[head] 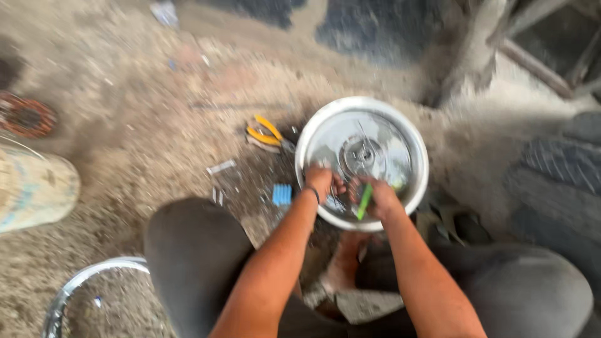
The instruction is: The person scrubs a metal hub-like part with a toothbrush inside a metal bowl filled with water. They repeatedly dip the part and brush into the water, scrubbing the surface and crevices of the metal object.
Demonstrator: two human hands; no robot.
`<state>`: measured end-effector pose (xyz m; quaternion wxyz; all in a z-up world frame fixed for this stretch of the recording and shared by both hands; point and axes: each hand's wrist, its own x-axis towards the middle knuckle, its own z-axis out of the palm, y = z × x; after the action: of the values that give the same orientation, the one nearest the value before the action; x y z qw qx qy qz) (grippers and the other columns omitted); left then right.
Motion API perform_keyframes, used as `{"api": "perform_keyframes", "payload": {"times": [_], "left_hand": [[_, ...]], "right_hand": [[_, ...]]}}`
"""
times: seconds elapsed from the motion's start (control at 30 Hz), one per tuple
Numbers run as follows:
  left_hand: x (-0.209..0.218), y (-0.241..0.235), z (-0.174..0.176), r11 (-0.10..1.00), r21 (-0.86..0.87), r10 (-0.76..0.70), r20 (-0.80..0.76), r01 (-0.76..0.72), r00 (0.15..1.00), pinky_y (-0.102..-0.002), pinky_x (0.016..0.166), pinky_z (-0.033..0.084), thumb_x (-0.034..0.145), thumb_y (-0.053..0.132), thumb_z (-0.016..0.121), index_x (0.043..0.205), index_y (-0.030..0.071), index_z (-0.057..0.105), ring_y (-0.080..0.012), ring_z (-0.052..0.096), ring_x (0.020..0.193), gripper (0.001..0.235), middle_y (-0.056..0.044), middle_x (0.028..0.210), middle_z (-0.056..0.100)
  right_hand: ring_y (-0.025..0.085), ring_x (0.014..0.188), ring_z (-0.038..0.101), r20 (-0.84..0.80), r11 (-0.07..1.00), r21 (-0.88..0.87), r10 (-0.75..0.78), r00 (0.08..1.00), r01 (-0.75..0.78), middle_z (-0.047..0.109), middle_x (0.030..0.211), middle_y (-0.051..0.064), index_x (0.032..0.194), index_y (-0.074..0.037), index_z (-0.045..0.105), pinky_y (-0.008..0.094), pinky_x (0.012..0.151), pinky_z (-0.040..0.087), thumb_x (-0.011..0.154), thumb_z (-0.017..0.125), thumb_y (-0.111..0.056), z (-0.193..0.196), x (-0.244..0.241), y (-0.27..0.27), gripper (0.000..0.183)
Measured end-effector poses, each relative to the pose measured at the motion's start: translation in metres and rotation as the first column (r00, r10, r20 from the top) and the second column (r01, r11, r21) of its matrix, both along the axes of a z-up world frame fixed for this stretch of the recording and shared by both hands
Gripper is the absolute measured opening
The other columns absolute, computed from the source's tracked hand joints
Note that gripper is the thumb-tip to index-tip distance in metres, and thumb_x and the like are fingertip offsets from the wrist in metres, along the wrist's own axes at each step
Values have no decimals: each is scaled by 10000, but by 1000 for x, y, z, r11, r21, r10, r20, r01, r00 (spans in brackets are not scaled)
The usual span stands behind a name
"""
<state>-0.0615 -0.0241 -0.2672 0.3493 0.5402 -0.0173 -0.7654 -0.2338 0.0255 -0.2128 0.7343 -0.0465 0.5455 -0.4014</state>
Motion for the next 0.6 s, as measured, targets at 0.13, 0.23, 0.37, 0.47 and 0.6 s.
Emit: {"api": "perform_keyframes", "payload": {"times": [0.13, 0.23, 0.37, 0.47, 0.6], "left_hand": [[1, -21, -23, 988, -152, -2, 170, 28, 986, -526, 581, 577, 918, 46, 535, 1131, 30, 597, -342, 687, 694, 223, -143, 825, 650], [-3, -32, -24, 996, -84, 10, 321, 18, 947, -490, 632, 589, 1008, 129, 556, 1139, 34, 593, -239, 705, 805, 166, -96, 934, 676], [5, -20, -21, 999, -28, -33, -78, 31, 996, -484, 564, 618, 1047, 139, 446, 1153, 24, 504, -307, 681, 658, 167, -159, 817, 639], [6, -20, -5, 999, -9, -31, -50, 31, 998, -448, 544, 630, 1056, 154, 425, 1188, 37, 497, -284, 686, 625, 190, -151, 796, 640], [9, -18, 2, 999, -1, -41, 24, 41, 999, -439, 580, 619, 1016, 30, 361, 1255, 78, 427, -276, 711, 649, 253, -166, 839, 668]], "right_hand": [[339, 897, 770, -18, 967, -167, 193, 981, -193, 748, 1035, 155, 1096, -4, 652, 480, 717, 641, 932, 470, -7, 107, 31, -4, 245], [330, 948, 760, -226, 942, -256, 159, 961, -217, 760, 1038, 152, 1068, 22, 656, 472, 718, 640, 942, 466, -6, 122, 31, -6, 229], [364, 882, 701, -417, 1000, 14, 26, 908, -22, 701, 982, 178, 1084, 22, 663, 481, 672, 585, 1017, 526, -109, 33, 0, 4, 201], [317, 838, 672, -428, 990, 88, -64, 902, 113, 677, 972, 169, 1102, 7, 655, 471, 685, 574, 997, 550, -115, -34, -16, 15, 192], [306, 808, 691, -373, 958, 144, -180, 910, 249, 677, 977, 177, 1106, 9, 642, 470, 721, 594, 979, 507, -112, -34, -7, 15, 222]]}}
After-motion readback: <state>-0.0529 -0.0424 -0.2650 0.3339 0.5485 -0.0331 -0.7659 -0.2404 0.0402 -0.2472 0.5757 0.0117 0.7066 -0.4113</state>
